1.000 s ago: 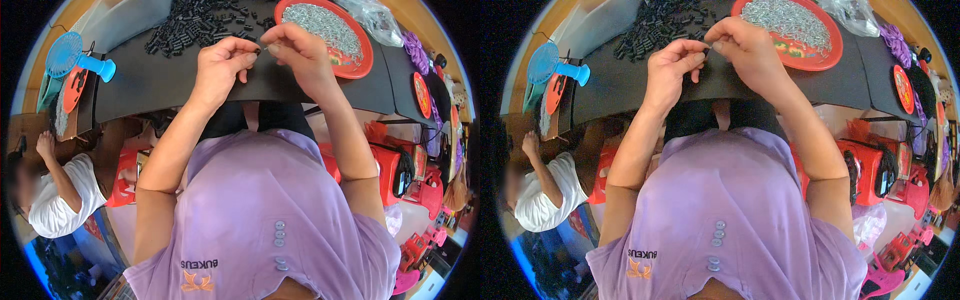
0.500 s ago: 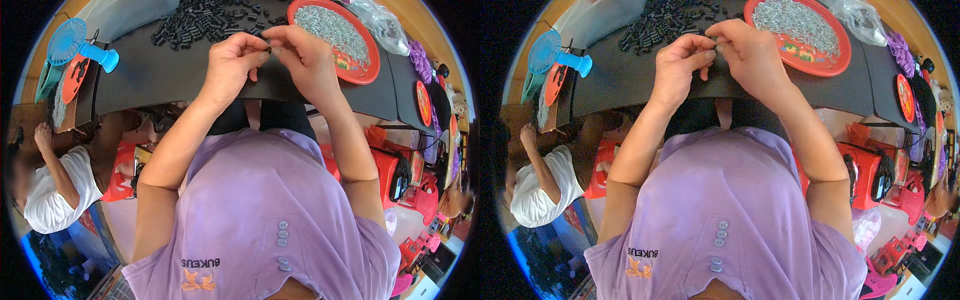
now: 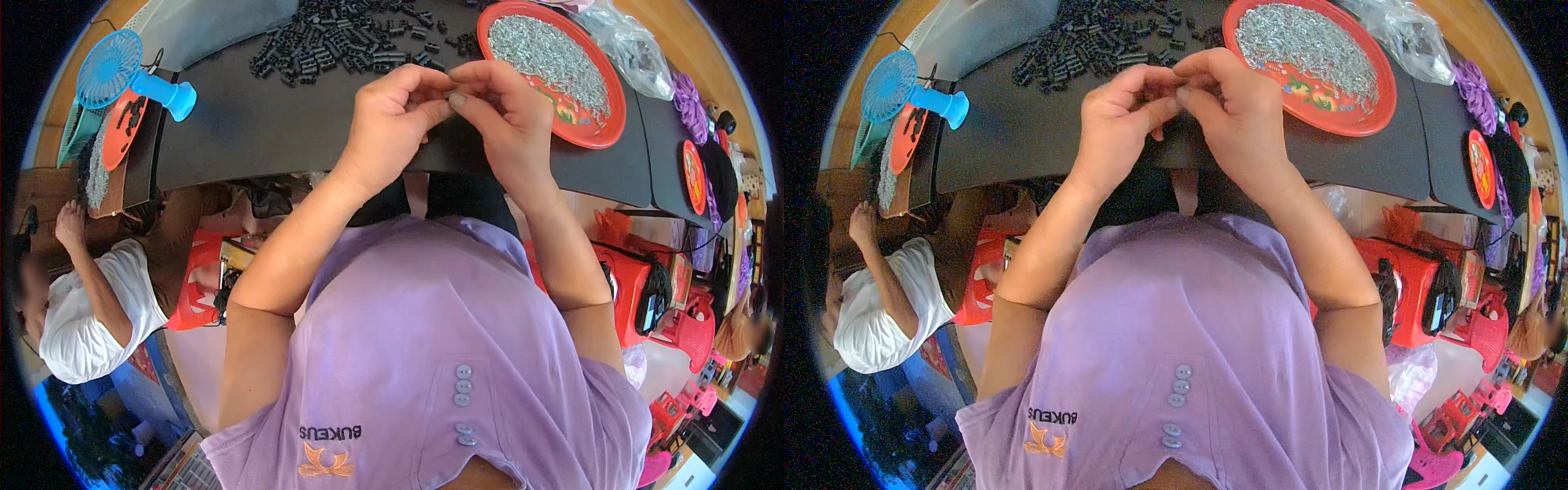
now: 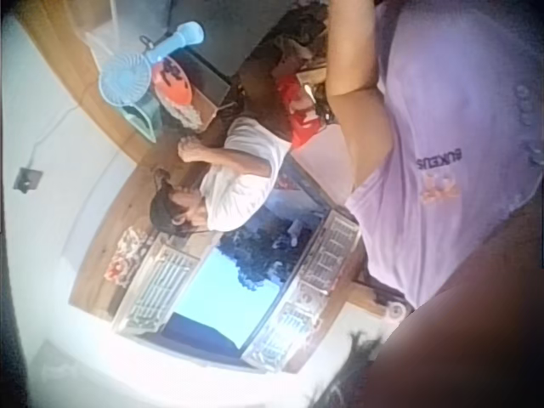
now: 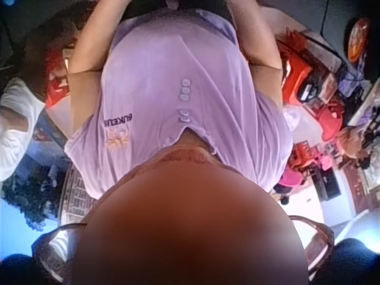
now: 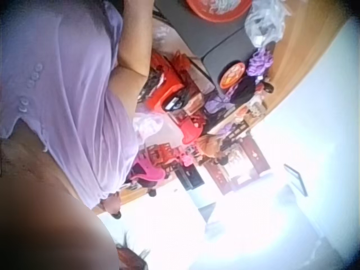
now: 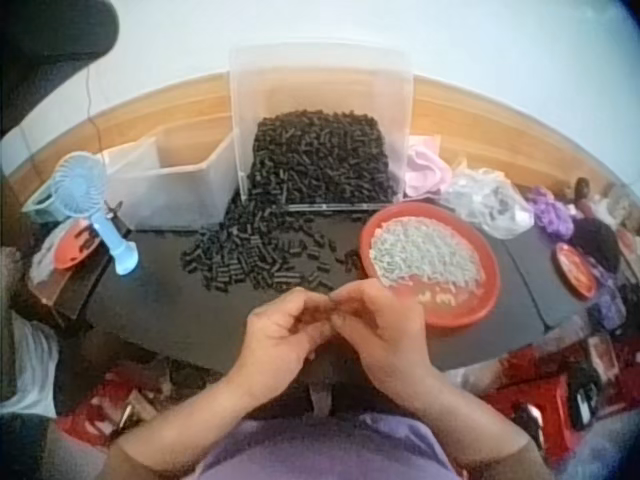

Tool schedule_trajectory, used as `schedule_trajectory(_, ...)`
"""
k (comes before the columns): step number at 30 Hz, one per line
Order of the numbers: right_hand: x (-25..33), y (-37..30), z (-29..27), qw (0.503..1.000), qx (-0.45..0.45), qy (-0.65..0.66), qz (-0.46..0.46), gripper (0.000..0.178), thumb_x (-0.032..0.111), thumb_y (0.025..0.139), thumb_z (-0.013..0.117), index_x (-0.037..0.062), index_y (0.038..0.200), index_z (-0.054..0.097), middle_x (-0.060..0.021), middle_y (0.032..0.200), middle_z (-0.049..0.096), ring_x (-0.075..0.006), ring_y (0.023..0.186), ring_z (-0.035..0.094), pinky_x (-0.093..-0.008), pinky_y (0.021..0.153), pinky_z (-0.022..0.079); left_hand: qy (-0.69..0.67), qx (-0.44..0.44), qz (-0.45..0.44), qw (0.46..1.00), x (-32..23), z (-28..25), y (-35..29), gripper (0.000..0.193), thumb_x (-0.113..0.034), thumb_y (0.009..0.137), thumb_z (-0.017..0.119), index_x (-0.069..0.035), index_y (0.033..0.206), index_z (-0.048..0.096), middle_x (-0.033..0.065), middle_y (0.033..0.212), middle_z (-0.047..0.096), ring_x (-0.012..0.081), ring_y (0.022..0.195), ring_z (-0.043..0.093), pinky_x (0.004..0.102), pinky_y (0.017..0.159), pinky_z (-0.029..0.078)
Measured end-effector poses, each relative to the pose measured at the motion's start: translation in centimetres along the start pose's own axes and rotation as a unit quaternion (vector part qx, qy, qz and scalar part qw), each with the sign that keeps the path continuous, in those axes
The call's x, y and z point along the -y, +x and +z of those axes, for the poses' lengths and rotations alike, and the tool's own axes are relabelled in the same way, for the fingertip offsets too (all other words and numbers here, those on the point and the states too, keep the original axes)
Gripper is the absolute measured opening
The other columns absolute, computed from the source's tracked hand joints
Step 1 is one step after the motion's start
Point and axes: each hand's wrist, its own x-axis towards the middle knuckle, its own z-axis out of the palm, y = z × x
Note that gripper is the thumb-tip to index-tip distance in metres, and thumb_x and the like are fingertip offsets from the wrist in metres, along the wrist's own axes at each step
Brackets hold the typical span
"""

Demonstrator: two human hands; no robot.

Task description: The person assembles components by picking small metal pins from a plate, taking black plastic pieces, and inserting the pins into the plastic pieces by hand.

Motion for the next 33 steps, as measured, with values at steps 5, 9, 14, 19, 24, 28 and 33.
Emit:
schedule_trajectory(5, 0.2, -0.2, -0.4, 0.999, -0.027, 0.031, 0.035, 0.019, -0.001, 0.08, 0.066, -0.0003, 0.1, 0.064, -0.0058, 0.077, 0.066, -0.0106, 0.07, 0.063, -0.0251, 0.064, 0.051, 0.154, 0.016, 0.183, 0.971, 0.6, 0.0, 0.2, 0.014, 0.001, 0.079, 0.069, 0.0, 0.092, 0.065, 0.0113, 0.08, 0.06, 0.024, 0.071, 0.061, 0.0321, 0.063, 0.047)
schedule_trajectory(9, 0.5, -0.4, -0.5, 0.991, -0.029, 0.093, 0.094, 0.02, 0.0, 0.079, 0.069, 0.0007, 0.099, 0.064, -0.0059, 0.078, 0.066, -0.012, 0.072, 0.064, -0.0258, 0.065, 0.051, 0.188, 0.024, 0.207, 0.96, 0.6, -0.1, -0.1, 0.011, 0.003, 0.078, 0.067, 0.001, 0.087, 0.062, 0.0112, 0.079, 0.061, 0.0244, 0.07, 0.061, 0.0331, 0.063, 0.047)
schedule_trajectory(14, -0.3, 0.1, -1.3, 0.971, -0.072, -0.193, -0.12, 0.02, -0.001, 0.076, 0.069, 0.0042, 0.095, 0.065, -0.0093, 0.078, 0.062, -0.0234, 0.069, 0.063, -0.0319, 0.062, 0.051, 0.134, 0.018, 0.152, 0.979, 0.1, -0.3, -0.2, 0.01, 0.003, 0.077, 0.066, 0.001, 0.086, 0.062, 0.0113, 0.078, 0.061, 0.0224, 0.068, 0.059, 0.0323, 0.062, 0.046)
schedule_trajectory(19, -0.4, 1.6, -3.1, 0.886, -0.033, -0.432, -0.164, 0.018, -0.001, 0.074, 0.065, 0.0066, 0.091, 0.064, -0.0103, 0.081, 0.061, -0.0302, 0.075, 0.061, -0.0403, 0.064, 0.05, 0.079, 0.041, 0.08, 0.993, 0.2, -0.5, -0.3, 0.009, -0.002, 0.077, 0.067, 0.002, 0.084, 0.062, 0.01, 0.079, 0.062, 0.0194, 0.069, 0.06, 0.0307, 0.062, 0.046)
schedule_trajectory(24, 1.1, 5.5, -1.3, 0.919, 0.041, -0.34, -0.196, 0.013, 0.008, 0.075, 0.067, 0.0078, 0.088, 0.064, -0.0107, 0.083, 0.063, -0.0319, 0.08, 0.064, -0.0432, 0.065, 0.052, 0.068, 0.054, 0.086, 0.992, 0.0, -0.6, -0.5, 0.009, -0.004, 0.081, 0.067, 0.001, 0.088, 0.063, 0.0019, 0.078, 0.061, 0.0076, 0.071, 0.056, 0.024, 0.064, 0.046)
schedule_trajectory(28, -1.0, 8.5, 1.5, 0.868, 0.117, -0.427, -0.224, 0.017, 0.019, 0.073, 0.071, 0.0088, 0.087, 0.067, -0.0093, 0.088, 0.064, -0.0308, 0.085, 0.064, -0.0426, 0.069, 0.052, 0.048, 0.071, 0.077, 0.993, 0.4, -0.8, -0.4, 0.009, -0.004, 0.081, 0.067, 0.0, 0.087, 0.064, 0.0006, 0.077, 0.062, 0.0063, 0.069, 0.054, 0.0233, 0.062, 0.045)
schedule_trajectory(33, -2.3, 9.4, 2.3, 0.856, 0.149, -0.435, -0.236, 0.016, 0.02, 0.074, 0.07, 0.0084, 0.085, 0.067, -0.0097, 0.087, 0.064, -0.0313, 0.085, 0.064, -0.0444, 0.072, 0.051, 0.011, 0.059, 0.07, 0.996, 0.8, -0.8, -0.2, 0.008, -0.004, 0.081, 0.067, 0.0, 0.087, 0.064, -0.0003, 0.076, 0.062, 0.0053, 0.067, 0.053, 0.0219, 0.06, 0.044)
